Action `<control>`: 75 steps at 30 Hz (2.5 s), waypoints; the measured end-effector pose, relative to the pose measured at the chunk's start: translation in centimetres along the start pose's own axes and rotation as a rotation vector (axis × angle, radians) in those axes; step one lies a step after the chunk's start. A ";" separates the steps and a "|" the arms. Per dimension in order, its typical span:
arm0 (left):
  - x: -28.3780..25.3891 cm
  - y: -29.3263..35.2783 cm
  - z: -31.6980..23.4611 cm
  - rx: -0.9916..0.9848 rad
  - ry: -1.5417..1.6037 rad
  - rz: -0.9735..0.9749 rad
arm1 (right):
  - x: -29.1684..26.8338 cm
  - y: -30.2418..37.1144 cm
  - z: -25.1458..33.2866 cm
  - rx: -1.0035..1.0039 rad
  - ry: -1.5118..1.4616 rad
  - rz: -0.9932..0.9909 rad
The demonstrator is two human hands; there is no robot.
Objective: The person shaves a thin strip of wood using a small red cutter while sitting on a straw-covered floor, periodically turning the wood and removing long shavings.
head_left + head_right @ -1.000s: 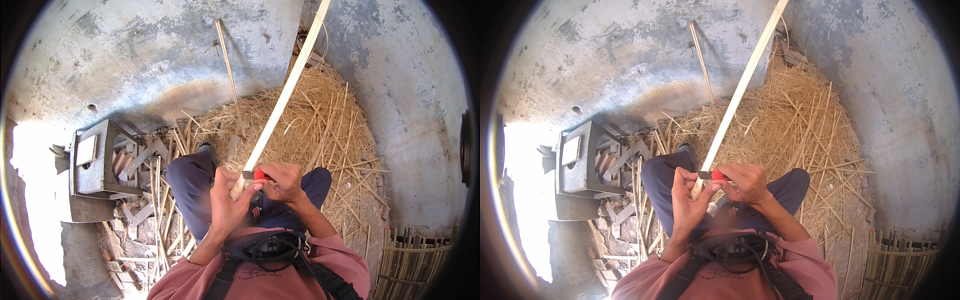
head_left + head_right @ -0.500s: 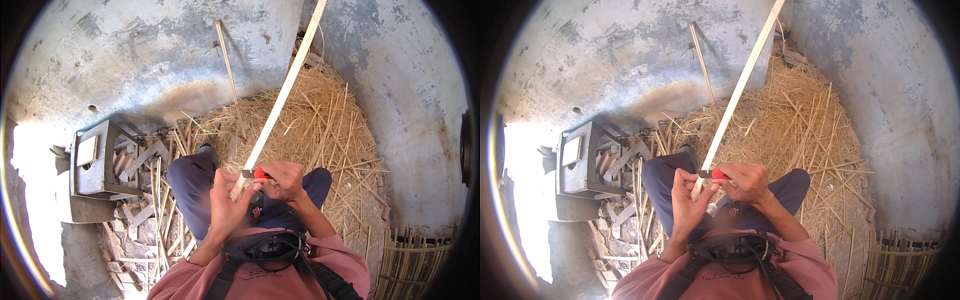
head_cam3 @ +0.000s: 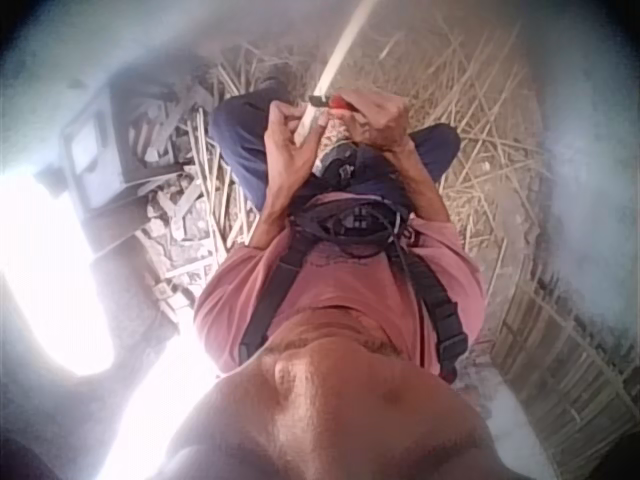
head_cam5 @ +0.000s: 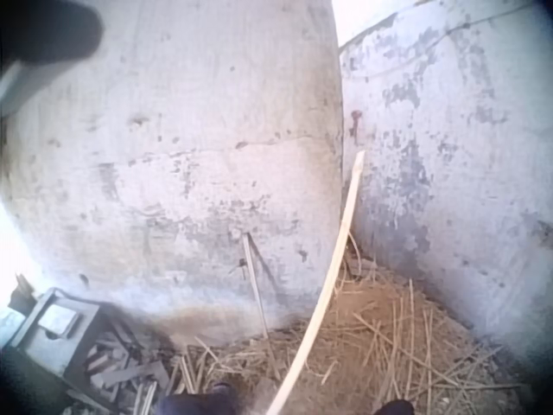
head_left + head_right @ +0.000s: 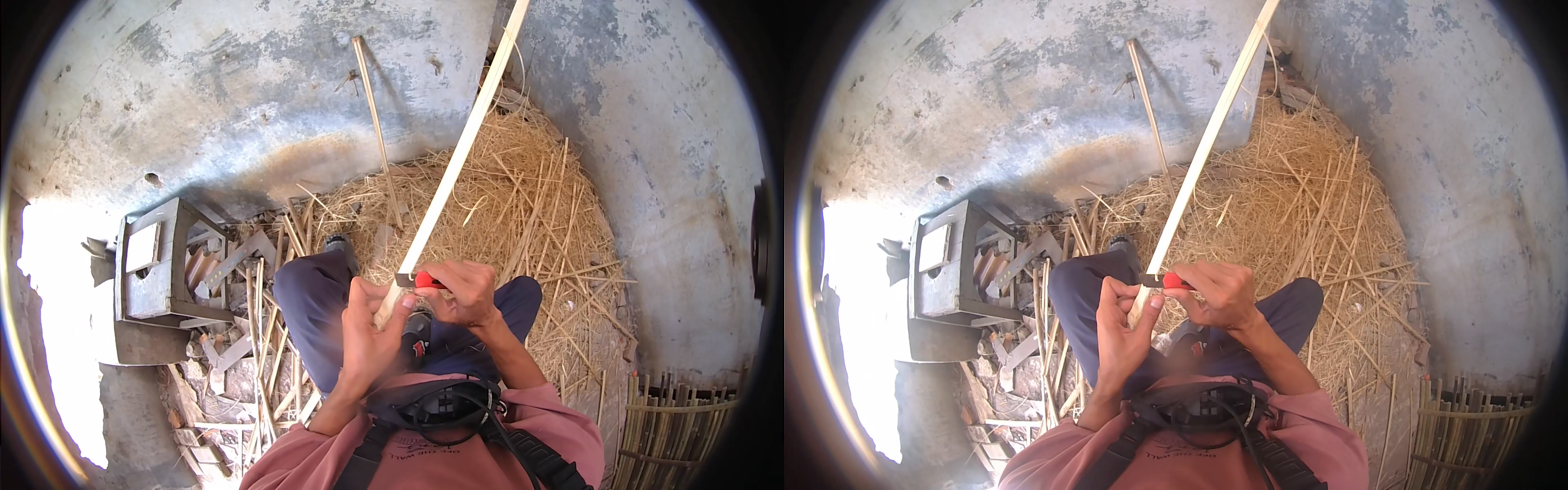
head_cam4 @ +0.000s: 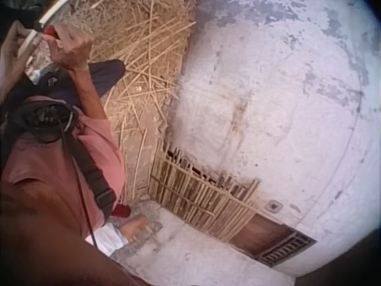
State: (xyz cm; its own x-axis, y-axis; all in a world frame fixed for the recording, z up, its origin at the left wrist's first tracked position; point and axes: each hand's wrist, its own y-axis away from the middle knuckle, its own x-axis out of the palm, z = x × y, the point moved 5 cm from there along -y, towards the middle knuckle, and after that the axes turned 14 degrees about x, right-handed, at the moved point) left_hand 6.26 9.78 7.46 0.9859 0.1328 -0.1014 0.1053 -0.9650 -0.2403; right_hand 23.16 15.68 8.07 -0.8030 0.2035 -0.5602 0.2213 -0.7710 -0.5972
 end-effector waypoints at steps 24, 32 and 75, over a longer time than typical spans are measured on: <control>-1.6 4.1 1.9 -0.047 -0.204 0.022 | -3.3 -5.8 -7.3 0.292 -0.115 -0.112; -2.2 6.4 2.6 -0.090 -0.223 0.052 | -4.1 -8.5 -14.0 0.403 -0.121 -0.197; -1.8 2.3 3.6 0.046 -0.352 0.074 | 1.6 -2.2 -14.6 0.948 -0.933 0.042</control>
State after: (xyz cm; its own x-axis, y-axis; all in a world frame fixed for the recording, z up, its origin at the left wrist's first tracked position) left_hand 4.27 8.17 3.61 0.8848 0.1407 -0.4442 0.0215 -0.9646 -0.2627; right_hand 29.49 26.50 0.12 -0.9652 -0.0246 0.2603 0.0927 -0.9631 0.2526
